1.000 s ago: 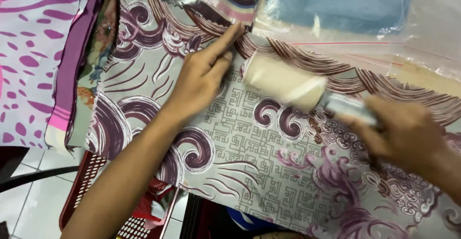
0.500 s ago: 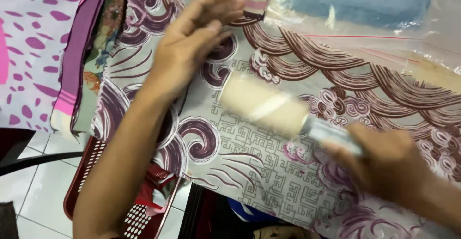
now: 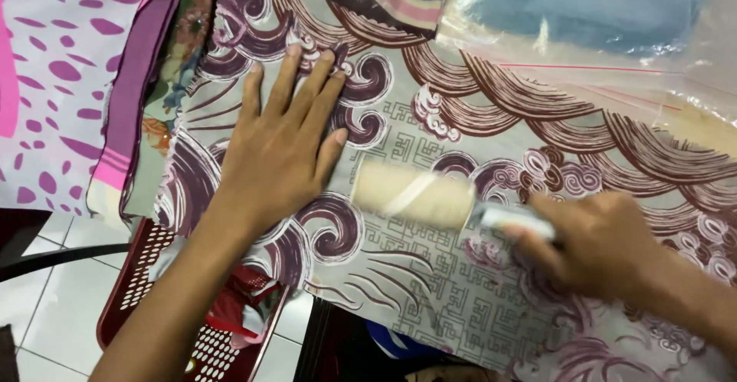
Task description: Using a lint roller to remove debris from a piece of patterned fabric
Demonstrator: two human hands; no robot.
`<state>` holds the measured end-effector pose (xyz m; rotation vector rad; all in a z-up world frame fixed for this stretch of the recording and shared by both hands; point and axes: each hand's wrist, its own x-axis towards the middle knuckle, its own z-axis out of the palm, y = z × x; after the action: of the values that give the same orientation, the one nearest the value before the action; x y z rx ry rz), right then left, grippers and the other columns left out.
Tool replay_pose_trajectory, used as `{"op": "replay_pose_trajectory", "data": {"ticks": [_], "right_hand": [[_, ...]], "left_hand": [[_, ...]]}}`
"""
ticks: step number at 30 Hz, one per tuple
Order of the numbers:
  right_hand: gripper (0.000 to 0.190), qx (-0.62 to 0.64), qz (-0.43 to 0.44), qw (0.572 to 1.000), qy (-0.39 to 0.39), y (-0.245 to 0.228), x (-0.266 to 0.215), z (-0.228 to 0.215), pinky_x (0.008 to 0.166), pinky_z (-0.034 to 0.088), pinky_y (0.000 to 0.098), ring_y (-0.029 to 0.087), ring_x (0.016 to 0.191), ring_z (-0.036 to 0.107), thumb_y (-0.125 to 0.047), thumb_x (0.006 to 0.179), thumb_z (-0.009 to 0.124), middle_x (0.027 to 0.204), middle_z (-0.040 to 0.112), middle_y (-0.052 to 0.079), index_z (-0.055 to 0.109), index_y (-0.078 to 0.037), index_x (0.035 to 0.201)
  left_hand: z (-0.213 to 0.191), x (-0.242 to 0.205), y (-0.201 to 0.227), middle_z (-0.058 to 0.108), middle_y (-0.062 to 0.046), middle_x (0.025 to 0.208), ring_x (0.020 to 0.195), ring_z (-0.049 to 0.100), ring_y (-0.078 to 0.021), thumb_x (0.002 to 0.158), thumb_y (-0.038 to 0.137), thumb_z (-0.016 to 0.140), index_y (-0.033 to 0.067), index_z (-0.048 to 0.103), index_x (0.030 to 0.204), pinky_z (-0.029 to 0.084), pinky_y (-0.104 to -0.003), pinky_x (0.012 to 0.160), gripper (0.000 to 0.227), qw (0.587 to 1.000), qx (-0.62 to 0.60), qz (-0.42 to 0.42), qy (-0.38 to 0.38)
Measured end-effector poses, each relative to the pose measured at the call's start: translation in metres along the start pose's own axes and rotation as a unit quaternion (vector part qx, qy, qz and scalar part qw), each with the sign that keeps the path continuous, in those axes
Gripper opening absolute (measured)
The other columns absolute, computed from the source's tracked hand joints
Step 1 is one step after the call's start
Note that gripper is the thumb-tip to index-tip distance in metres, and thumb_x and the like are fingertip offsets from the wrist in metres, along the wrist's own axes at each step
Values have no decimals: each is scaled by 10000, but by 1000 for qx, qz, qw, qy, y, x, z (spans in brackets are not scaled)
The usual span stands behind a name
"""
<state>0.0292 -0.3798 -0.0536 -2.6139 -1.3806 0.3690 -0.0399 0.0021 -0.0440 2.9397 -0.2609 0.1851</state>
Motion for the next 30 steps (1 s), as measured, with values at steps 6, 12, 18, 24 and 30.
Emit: {"op": "replay_pose_trajectory", "data": {"ticks": [6,12,18,24,30], "right_hand": [[485,-141,102,981,81,49,23,-8,331,293,356,160,318,382,-514,1066,502,445,436,-8,569,-162,739],[483,-194,132,960,150,55,30,-22,434,275,335,142,417,356,-455,1221,527,532,457,-5,667,-114,910],[435,-144,-6,972,185,26,7,-5,344,302,388,151,349,365,-437,1056,566,466,408,-21,585,-114,765],[507,-191,-6,967,170,46,24,2,308,230,362,131,340,319,-496,1099,533,467,374,-34,540,-146,732],[476,-260,48,941,211,65,34,-5,392,258,307,104,409,343,-505,1180,585,548,476,-35,716,-111,948]], "left_hand": [[1,2,-2,295,-110,1692,1574,95,-308,1105,428,279,63,337,1615,72,-577,1248,630,1000,25,4,-5],[3,0,-3,321,-110,1685,1571,117,-309,1104,417,316,57,364,1610,86,-579,1247,623,1000,24,9,12],[4,0,-3,360,-108,1674,1564,175,-320,1102,405,364,57,404,1603,148,-579,1239,611,999,41,14,34],[4,0,-2,377,-117,1666,1560,181,-328,1108,394,369,49,409,1600,138,-589,1239,602,998,35,21,39],[5,-1,-3,382,-102,1669,1564,191,-321,1107,407,344,70,398,1611,131,-574,1244,610,998,45,19,43]]}}
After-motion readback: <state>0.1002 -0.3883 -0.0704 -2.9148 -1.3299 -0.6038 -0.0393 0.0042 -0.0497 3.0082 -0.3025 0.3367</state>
